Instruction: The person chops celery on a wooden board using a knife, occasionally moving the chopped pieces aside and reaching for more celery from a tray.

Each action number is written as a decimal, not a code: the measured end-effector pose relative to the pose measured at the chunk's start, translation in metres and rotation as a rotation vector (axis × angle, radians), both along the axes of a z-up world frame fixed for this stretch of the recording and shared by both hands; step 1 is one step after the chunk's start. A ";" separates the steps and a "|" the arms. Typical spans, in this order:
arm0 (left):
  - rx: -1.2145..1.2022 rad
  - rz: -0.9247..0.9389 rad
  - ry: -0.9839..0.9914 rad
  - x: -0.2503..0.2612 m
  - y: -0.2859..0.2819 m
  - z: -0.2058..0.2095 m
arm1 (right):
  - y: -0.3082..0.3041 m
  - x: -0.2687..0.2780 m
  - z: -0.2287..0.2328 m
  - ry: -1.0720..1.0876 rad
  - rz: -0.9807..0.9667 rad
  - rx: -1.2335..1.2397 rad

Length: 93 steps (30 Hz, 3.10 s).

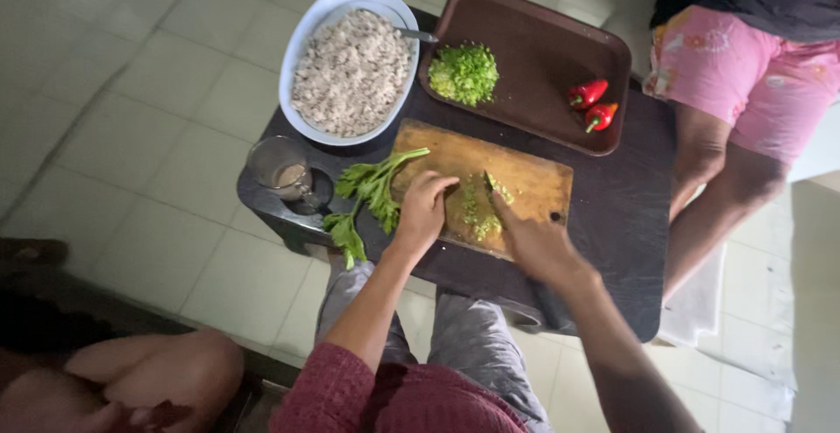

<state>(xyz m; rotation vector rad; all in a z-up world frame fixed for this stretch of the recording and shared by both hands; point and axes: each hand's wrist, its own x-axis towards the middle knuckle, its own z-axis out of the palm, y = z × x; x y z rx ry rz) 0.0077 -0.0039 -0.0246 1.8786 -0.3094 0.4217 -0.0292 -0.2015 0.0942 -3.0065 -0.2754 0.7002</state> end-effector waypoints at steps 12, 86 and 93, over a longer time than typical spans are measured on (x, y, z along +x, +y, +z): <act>0.400 -0.021 -0.011 0.032 -0.029 0.005 | -0.025 -0.004 0.008 -0.130 -0.184 -0.005; -0.074 -0.094 0.019 0.000 0.011 0.017 | 0.065 -0.010 -0.021 -0.081 -0.216 0.008; -0.104 -0.104 0.148 -0.002 0.012 0.023 | 0.005 0.010 0.012 -0.013 -0.349 -0.069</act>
